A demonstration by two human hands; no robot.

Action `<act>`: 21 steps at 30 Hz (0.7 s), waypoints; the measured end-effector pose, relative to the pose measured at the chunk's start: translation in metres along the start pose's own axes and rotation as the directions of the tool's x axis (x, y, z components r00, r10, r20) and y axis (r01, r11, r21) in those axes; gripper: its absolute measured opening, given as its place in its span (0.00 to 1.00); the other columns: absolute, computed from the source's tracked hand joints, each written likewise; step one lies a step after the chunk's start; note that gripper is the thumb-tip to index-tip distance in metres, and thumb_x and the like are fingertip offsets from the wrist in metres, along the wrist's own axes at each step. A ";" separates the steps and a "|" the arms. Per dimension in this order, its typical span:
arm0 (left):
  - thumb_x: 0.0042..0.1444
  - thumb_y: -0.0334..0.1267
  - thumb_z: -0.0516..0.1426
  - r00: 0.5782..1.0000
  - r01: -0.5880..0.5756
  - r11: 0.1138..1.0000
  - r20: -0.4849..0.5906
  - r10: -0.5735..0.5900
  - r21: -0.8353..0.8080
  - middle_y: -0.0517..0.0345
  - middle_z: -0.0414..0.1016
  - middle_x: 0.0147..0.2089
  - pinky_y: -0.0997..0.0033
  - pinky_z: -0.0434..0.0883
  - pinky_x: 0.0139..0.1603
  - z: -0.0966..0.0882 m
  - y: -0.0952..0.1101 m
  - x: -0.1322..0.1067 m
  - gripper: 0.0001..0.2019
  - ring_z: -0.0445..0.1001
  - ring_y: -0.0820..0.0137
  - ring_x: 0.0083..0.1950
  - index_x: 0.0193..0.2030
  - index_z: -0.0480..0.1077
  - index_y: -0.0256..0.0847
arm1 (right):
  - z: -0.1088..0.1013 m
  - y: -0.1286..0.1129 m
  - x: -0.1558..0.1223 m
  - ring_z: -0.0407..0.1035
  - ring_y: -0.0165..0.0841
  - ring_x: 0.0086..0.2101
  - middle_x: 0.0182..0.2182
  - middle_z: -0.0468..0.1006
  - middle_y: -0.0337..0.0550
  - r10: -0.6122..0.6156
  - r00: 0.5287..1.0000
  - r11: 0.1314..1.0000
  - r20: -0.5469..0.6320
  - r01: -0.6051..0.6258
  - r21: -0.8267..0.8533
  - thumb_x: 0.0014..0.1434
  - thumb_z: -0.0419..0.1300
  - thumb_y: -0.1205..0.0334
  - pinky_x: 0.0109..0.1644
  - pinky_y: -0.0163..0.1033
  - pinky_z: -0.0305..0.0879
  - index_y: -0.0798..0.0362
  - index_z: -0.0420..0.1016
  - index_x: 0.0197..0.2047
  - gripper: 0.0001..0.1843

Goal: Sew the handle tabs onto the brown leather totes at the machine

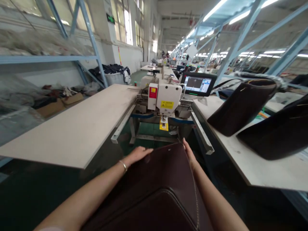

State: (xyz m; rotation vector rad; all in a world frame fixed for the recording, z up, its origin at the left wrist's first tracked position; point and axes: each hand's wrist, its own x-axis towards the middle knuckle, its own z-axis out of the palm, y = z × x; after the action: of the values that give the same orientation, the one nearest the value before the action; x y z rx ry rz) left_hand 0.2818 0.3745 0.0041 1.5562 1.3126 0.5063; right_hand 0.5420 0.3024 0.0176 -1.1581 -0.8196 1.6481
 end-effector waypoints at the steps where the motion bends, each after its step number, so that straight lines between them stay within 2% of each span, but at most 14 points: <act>1: 0.49 0.65 0.61 1.000 0.010 1.000 -0.018 -0.009 0.017 0.60 0.69 0.23 0.70 0.62 0.31 -0.009 0.005 0.007 0.28 0.69 0.68 0.29 0.24 0.69 0.37 | -0.004 -0.005 0.001 0.76 0.46 0.42 0.34 0.80 0.50 0.028 1.000 0.998 -0.001 -0.028 0.053 0.58 0.53 0.29 0.45 0.47 0.74 0.53 0.76 0.44 0.34; 4: 0.45 0.73 0.57 0.998 -0.043 0.994 -0.051 0.049 0.102 0.60 0.66 0.20 0.71 0.56 0.27 -0.038 0.031 0.024 0.33 0.66 0.69 0.25 0.21 0.68 0.38 | -0.016 -0.029 0.009 0.76 0.45 0.43 0.36 0.81 0.48 0.064 0.997 0.995 0.050 -0.068 0.079 0.58 0.58 0.34 0.50 0.45 0.73 0.53 0.76 0.47 0.30; 7: 0.43 0.72 0.58 0.997 -0.081 0.982 -0.003 0.082 0.168 0.60 0.64 0.18 0.71 0.52 0.25 -0.051 0.058 0.032 0.33 0.60 0.72 0.21 0.18 0.66 0.38 | -0.022 -0.057 0.022 0.76 0.47 0.43 0.37 0.81 0.51 0.073 0.987 0.996 0.143 -0.078 0.032 0.55 0.55 0.26 0.51 0.48 0.72 0.55 0.76 0.48 0.39; 9: 0.44 0.71 0.58 0.996 -0.091 0.984 0.035 0.087 0.151 0.59 0.65 0.18 0.71 0.52 0.24 -0.048 0.069 0.035 0.33 0.59 0.73 0.21 0.19 0.67 0.37 | -0.022 -0.074 0.033 0.76 0.47 0.45 0.39 0.81 0.52 0.076 0.968 0.997 0.238 -0.081 0.012 0.56 0.51 0.25 0.52 0.50 0.72 0.56 0.76 0.50 0.41; 11: 0.45 0.70 0.59 0.992 -0.113 0.987 0.069 0.105 0.113 0.58 0.66 0.20 0.72 0.53 0.24 -0.039 0.074 0.037 0.32 0.60 0.73 0.22 0.21 0.70 0.36 | -0.019 -0.085 0.044 0.76 0.47 0.45 0.40 0.81 0.52 0.110 0.934 0.994 0.341 -0.113 -0.012 0.60 0.50 0.30 0.53 0.51 0.71 0.57 0.75 0.51 0.38; 13: 0.44 0.69 0.61 0.990 -0.116 0.991 0.088 0.109 0.068 0.59 0.66 0.20 0.73 0.54 0.24 -0.031 0.076 0.039 0.31 0.60 0.73 0.22 0.21 0.69 0.36 | -0.015 -0.090 0.054 0.76 0.46 0.43 0.37 0.81 0.52 0.202 0.897 0.979 0.393 -0.199 -0.048 0.62 0.50 0.36 0.52 0.50 0.71 0.58 0.76 0.49 0.33; 17: 0.41 0.69 0.61 0.990 -0.064 0.998 0.127 0.064 0.002 0.59 0.66 0.20 0.73 0.55 0.24 -0.030 0.078 0.042 0.31 0.61 0.73 0.22 0.20 0.66 0.37 | -0.015 -0.085 0.065 0.76 0.41 0.32 0.25 0.78 0.48 0.372 0.856 0.927 0.360 -0.362 -0.096 0.62 0.51 0.42 0.42 0.43 0.74 0.58 0.77 0.40 0.27; 21: 0.41 0.72 0.59 0.995 -0.064 0.985 0.084 0.051 0.158 0.59 0.64 0.20 0.73 0.52 0.22 -0.044 0.079 0.050 0.33 0.59 0.74 0.21 0.20 0.65 0.38 | -0.030 -0.090 0.077 0.73 0.34 0.26 0.25 0.78 0.45 0.362 0.874 0.930 0.324 -0.314 -0.191 0.54 0.64 0.44 0.34 0.35 0.71 0.57 0.76 0.32 0.22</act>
State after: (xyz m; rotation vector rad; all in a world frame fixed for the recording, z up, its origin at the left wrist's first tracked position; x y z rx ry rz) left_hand 0.3008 0.4449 0.0770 1.7338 1.2760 0.3780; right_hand 0.5890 0.4060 0.0626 -1.1601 -1.0069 2.1671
